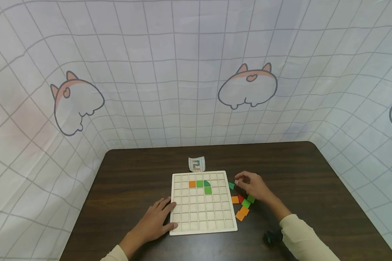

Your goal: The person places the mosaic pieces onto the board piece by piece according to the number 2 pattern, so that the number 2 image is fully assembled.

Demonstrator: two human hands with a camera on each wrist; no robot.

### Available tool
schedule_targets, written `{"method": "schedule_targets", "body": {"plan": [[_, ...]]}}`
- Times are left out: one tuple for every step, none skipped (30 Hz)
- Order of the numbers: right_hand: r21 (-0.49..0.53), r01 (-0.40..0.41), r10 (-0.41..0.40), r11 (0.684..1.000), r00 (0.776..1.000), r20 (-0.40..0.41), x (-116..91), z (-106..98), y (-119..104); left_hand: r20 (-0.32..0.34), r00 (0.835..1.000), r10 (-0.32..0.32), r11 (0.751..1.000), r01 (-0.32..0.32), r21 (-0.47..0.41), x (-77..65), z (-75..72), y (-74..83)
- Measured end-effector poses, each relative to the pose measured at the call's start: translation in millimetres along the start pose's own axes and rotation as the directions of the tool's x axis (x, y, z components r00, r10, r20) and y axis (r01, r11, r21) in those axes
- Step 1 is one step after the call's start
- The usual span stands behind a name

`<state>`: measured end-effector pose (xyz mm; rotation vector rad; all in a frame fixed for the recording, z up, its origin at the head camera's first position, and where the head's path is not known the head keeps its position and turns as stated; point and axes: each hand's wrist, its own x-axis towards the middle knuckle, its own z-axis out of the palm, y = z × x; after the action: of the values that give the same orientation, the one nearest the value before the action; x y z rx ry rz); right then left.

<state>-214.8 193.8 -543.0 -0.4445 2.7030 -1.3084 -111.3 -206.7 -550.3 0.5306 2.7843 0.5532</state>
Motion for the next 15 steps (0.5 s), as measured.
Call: {"method": "schedule_targets", "body": {"plan": [[-0.017,0.002,-0.002,1.000,1.000,0.003,0.5,0.8,0.1,0.000,1.000,0.000,1.000,0.000,0.003,0.1,0.2,-0.2],[-0.044,0.004,-0.004,0.999,1.000,0.005,0.9,2.0,0.2,-0.001,1.000,0.002,1.000,-0.002,0.005,0.1,0.3,-0.4],[-0.072,0.008,-0.008,0.997,1.000,0.007,1.4,3.4,0.3,-0.003,1.000,0.003,1.000,-0.003,0.007,0.1,0.5,-0.5],[-0.102,0.013,-0.012,0.995,1.000,0.008,1.8,5.0,0.5,-0.004,1.000,0.006,1.000,-0.006,0.008,0.1,0.6,-0.6],[-0.130,0.017,-0.015,0.991,1.000,0.009,2.1,6.7,0.8,-0.006,1.000,0.009,1.000,-0.009,0.010,0.0,0.7,-0.6],[-0.151,0.008,-0.007,0.989,1.000,0.010,2.5,8.2,0.6,-0.008,1.000,0.011,1.000,-0.011,0.011,0.0,0.9,-0.7],[-0.165,0.005,-0.003,0.986,1.000,0.012,2.8,9.5,0.7,-0.009,1.000,0.015,1.000,-0.015,0.012,-0.1,1.1,-0.8],[-0.179,-0.001,0.003,0.984,1.000,0.012,3.1,10.9,1.0,-0.011,1.000,0.017,1.000,-0.017,0.013,-0.1,1.4,-1.0],[-0.185,-0.007,0.010,0.983,1.000,0.012,3.6,12.0,1.2,-0.012,1.000,0.019,1.000,-0.019,0.014,-0.2,1.5,-1.2],[-0.192,-0.015,0.017,0.981,1.000,0.013,4.1,12.9,1.5,-0.014,1.000,0.021,1.000,-0.021,0.016,-0.2,1.7,-1.3],[-0.200,-0.022,0.025,0.979,1.000,0.013,4.6,13.7,2.0,-0.016,1.000,0.021,1.000,-0.021,0.017,-0.2,1.8,-1.5],[-0.207,-0.033,0.037,0.978,0.999,0.014,5.2,14.3,2.3,-0.018,1.000,0.023,1.000,-0.022,0.019,-0.2,1.9,-1.7],[-0.214,-0.039,0.043,0.976,0.999,0.014,5.7,14.8,2.5,-0.020,1.000,0.024,1.000,-0.023,0.020,-0.1,1.9,-1.9],[-0.221,-0.043,0.048,0.974,0.999,0.015,6.3,15.1,2.9,-0.021,0.999,0.024,1.000,-0.023,0.021,-0.1,1.9,-1.9],[-0.228,-0.045,0.050,0.973,0.999,0.017,6.7,15.3,3.2,-0.022,0.999,0.024,0.999,-0.024,0.023,-0.1,1.8,-1.8]]}}
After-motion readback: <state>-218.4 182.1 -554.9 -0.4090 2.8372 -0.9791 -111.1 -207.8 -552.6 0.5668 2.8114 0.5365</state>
